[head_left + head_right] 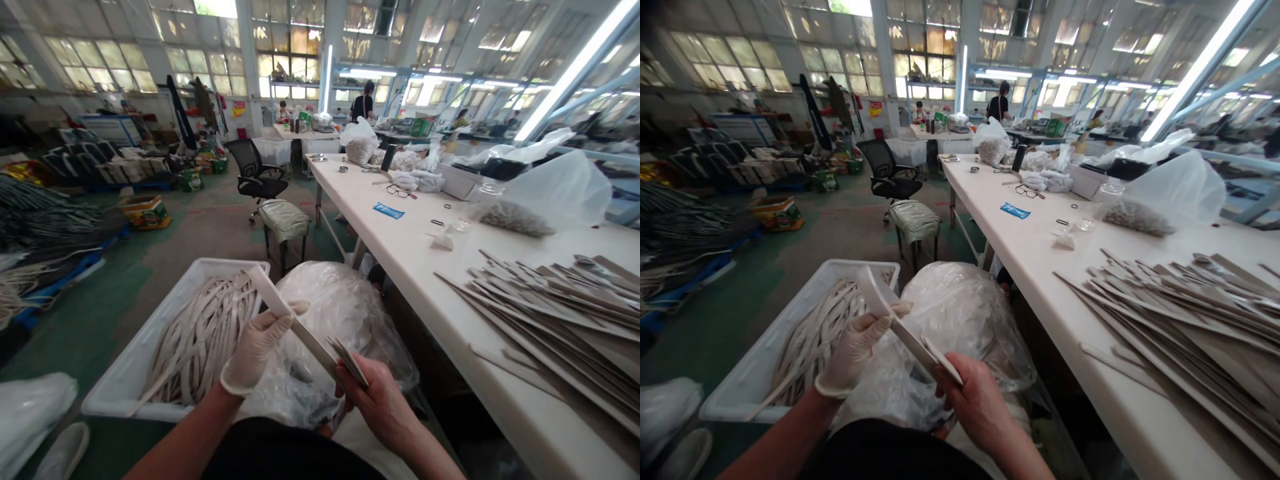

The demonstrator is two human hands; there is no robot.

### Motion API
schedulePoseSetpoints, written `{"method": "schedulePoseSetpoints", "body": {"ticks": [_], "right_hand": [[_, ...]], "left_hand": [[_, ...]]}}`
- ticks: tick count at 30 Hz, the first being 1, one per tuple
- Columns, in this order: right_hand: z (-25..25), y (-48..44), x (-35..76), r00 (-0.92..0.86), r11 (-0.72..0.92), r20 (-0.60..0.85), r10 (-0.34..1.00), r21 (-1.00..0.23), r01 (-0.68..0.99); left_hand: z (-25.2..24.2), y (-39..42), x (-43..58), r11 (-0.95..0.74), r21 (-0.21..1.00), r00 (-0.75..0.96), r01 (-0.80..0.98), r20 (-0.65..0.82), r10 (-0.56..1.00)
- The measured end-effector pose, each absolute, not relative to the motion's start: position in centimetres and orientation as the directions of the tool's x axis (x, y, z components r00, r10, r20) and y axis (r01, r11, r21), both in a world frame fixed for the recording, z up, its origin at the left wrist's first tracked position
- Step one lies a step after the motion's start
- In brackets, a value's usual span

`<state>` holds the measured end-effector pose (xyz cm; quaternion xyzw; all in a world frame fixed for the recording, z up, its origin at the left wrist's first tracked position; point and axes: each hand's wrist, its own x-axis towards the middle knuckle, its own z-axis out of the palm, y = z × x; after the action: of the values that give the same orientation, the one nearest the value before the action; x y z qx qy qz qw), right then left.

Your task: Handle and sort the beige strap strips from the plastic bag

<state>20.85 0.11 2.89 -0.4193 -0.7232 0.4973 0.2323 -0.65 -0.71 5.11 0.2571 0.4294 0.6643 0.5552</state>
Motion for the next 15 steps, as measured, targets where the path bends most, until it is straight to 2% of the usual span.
{"method": "schedulePoseSetpoints", "body": {"ticks": [2,4,10,13,15], "right_hand": [[3.3,0.3,20.2,-0.541,0.188,-0.047,0.84,-0.91,0.37],[3.1,0.5,19.5,-0.541,0.19,-0.048,0.84,-0.907,0.375],[0.2,0.2,20.2,-0.579,0.14,-0.191,0.793,-0.867,0.478],[-0.8,0.4,20.3,-0.568,0.196,-0.225,0.792,-0.787,0.585],[-0.9,0.7,19.5,-0.549,0.224,-0.221,0.806,-0.746,0.628]], "left_hand": [[6.2,-0.6,-2.1,-0.094,0.862,-0.289,-0.497,-0.062,0.955],[6.1,-0.7,-2.4,-0.116,0.838,-0.318,-0.533,-0.071,0.945],[-0.1,-1.3,-1.1,0.019,0.673,-0.278,-0.74,-0.332,0.901],[-2.5,-2.2,0.2,0.075,0.638,-0.229,-0.767,-0.381,0.896],[-3.1,-2.7,1.4,0.145,0.626,-0.136,-0.766,-0.378,0.916]]}}
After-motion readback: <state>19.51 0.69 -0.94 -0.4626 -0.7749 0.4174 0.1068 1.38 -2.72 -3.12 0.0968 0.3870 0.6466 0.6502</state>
